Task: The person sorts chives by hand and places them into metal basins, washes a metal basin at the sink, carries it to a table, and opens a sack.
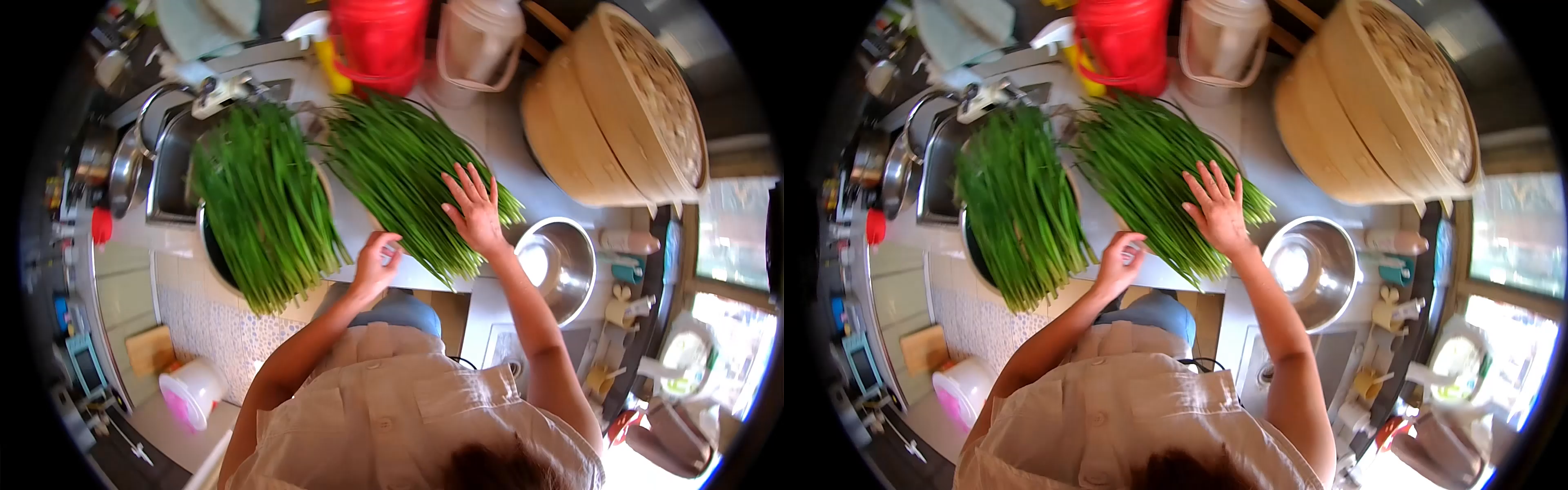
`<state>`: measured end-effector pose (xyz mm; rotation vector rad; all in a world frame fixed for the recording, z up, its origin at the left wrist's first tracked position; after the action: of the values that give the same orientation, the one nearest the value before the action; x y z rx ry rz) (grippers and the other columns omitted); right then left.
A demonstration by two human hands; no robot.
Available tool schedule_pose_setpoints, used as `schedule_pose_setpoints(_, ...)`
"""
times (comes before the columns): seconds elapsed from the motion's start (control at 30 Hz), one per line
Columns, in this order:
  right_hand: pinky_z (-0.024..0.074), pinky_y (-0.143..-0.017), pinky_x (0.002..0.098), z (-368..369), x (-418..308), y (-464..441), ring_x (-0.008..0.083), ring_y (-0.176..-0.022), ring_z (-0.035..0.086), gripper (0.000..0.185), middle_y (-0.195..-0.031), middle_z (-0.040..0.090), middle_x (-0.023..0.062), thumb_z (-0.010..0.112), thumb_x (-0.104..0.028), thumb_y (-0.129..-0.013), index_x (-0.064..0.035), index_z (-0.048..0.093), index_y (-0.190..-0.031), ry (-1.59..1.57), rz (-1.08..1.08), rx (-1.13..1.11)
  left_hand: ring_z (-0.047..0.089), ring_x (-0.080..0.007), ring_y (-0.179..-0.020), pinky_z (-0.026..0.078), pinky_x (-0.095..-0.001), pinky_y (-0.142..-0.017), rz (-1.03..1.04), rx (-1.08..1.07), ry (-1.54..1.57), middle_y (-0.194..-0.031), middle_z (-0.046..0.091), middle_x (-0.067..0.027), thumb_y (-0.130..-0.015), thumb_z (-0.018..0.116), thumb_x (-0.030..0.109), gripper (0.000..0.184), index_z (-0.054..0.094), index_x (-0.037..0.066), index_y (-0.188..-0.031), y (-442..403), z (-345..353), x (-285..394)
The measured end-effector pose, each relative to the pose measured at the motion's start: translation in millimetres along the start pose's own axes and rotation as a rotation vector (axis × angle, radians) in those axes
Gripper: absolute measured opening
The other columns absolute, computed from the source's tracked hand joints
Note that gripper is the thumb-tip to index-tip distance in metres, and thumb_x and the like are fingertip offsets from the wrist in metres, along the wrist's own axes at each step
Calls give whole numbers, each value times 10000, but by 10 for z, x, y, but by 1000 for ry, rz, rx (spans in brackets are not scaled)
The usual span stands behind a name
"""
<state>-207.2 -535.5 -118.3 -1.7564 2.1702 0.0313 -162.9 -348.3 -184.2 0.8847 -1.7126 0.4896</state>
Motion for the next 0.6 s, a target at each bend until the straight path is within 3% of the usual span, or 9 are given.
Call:
schedule_pose_setpoints(0.1,258,-1000,462,-518,369,604,318,-1161,397,398,-1202,482,132,635,-124,-740,-74,524,-1119,-166,314,401,560,-120,-667,450,-247,-620,-48,23,55,-951,569,-49,-768,609,50,230,556,52,-992,32,-79,-59)
schedule_pose_setpoints(0.17,275,-1001,447,-833,736,1320,336,-1157,394,431,-1196,478,152,650,-81,-698,-34,517,-1106,189,589,522,561,-105,-667,454,-237,-632,-88,15,133,-928,586,-46,-787,602,59,215,556,44,-996,74,-141,-67)
schedule_pose_setpoints(0.27,268,-1021,442,-810,1466,2814,378,-1193,347,693,-1254,405,223,663,-296,-718,4,355,-1262,657,1263,379,574,-91,-677,470,-232,-639,-110,9,220,-898,595,-38,-811,578,42,186,547,28,-994,119,-247,-3)
schedule_pose_setpoints(0.33,343,-961,441,-490,1911,3754,299,-1099,473,711,-1166,496,226,697,-323,-672,29,415,-1222,131,1627,306,581,-95,-686,485,-232,-650,-107,1,272,-896,592,-48,-822,566,35,167,538,16,-985,129,-291,84)
schedule_pose_setpoints(0.37,478,-769,407,-230,2155,4130,265,-877,593,595,-978,595,207,710,-334,-643,41,543,-1073,-205,1618,358,585,-97,-692,491,-233,-656,-98,4,284,-895,590,-52,-825,562,33,159,535,11,-981,134,-308,111)
schedule_pose_setpoints(0.4,495,-526,341,-148,2162,4263,225,-681,607,479,-812,622,161,703,-324,-651,46,598,-937,-324,1808,249,588,-100,-697,498,-234,-661,-94,15,294,-894,589,-57,-829,558,31,152,531,6,-976,163,-340,133)
schedule_pose_setpoints(0.43,404,-380,281,-8,2304,4434,147,-544,550,397,-702,593,93,684,-312,-677,32,592,-852,-364,1722,313,586,-107,-734,501,-245,-669,-97,5,312,-901,580,-60,-836,551,30,145,528,3,-976,184,-350,166)
schedule_pose_setpoints(0.5,332,-376,258,-216,2008,4079,92,-489,451,210,-624,516,23,658,-210,-697,-31,551,-723,-709,1760,308,580,-122,-807,506,-267,-686,-98,26,338,-917,563,-66,-848,539,28,133,523,-3,-976,216,-400,245)
schedule_pose_setpoints(0.6,289,-390,198,-385,2113,4111,67,-461,371,136,-622,465,2,611,-132,-689,-45,544,-769,-981,1590,412,588,-131,-819,506,-256,-686,-167,9,333,-932,569,-79,-845,533,20,130,517,-5,-972,238,-525,312)
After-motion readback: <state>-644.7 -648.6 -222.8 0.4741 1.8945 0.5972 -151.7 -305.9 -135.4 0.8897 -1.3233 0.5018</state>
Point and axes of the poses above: each hand's wrist, its own y-axis away from the middle knuckle, its own z-axis out of the palm, x = y × z, the point moved 8 cm from there along -y, towards the middle knuckle
